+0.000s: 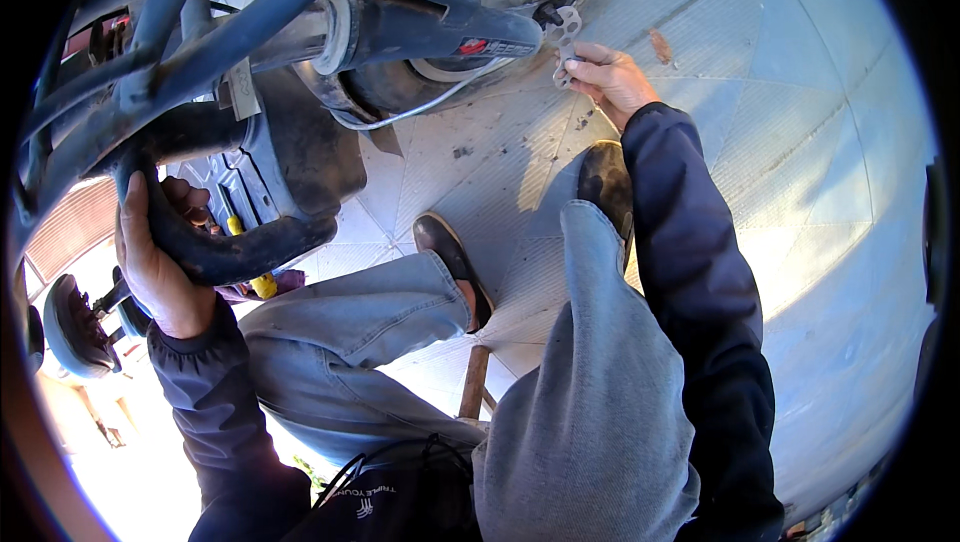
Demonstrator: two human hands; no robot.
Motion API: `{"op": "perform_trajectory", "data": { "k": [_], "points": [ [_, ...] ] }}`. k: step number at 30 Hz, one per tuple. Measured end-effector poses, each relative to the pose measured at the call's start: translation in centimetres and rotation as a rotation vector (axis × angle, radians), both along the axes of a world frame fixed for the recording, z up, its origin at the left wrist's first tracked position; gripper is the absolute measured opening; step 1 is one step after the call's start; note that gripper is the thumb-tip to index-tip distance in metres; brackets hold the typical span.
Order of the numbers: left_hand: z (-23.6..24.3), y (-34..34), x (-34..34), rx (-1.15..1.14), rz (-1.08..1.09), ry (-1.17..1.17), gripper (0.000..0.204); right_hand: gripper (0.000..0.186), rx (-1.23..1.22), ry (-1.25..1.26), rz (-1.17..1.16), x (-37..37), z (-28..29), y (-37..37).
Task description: The person cleans the scooter's body with a cloth and a brush. They then use a multi-tool to tighten a bolt on the front wheel hub. Finally, they use pliers to adjust a cable near the wheel.
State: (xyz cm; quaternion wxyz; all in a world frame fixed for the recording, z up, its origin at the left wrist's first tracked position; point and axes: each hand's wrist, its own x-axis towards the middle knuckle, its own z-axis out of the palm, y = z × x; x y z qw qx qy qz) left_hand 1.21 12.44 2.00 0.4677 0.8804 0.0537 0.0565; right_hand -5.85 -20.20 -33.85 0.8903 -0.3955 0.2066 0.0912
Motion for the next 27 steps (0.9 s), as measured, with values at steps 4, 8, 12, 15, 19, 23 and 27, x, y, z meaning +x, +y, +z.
{"op": "perform_trajectory", "data": {
  "k": [4, 8, 12, 15, 19, 23, 27],
  "points": [
    [0.0, -0.3, -0.2, 0.018, -0.009, -0.004, 0.044, 0.034, -0.001, -0.015, 0.002, 0.5, -0.5, 0.1],
    [0.0, 0.0, -0.1, 0.023, -0.01, 0.004, 0.043, 0.033, 0.064, -0.066, 0.043, 0.8, -0.5, 0.7],
    [-0.1, -0.4, -0.2, 0.01, 0.015, -0.006, 0.042, 0.031, 0.183, -0.085, 0.076, 0.7, -0.5, 1.5],
    [-0.1, -0.1, -0.1, -0.014, -0.009, 0.001, 0.041, 0.03, 0.163, -0.082, 0.063, 0.5, 0.4, 1.8],
    [0.1, 0.2, -0.1, -0.012, -0.025, -0.003, 0.04, 0.03, 0.267, -0.111, 0.08, 0.1, 1.1, 2.7],
    [0.0, 0.0, 0.0, -0.026, -0.033, 0.012, 0.04, 0.035, 0.34, -0.142, 0.02, -0.9, 1.2, 3.5],
    [0.1, 0.1, -0.1, -0.013, -0.021, 0.019, 0.043, 0.035, 0.343, -0.142, -0.065, -1.8, 2.2, 4.1]
  ]
}}
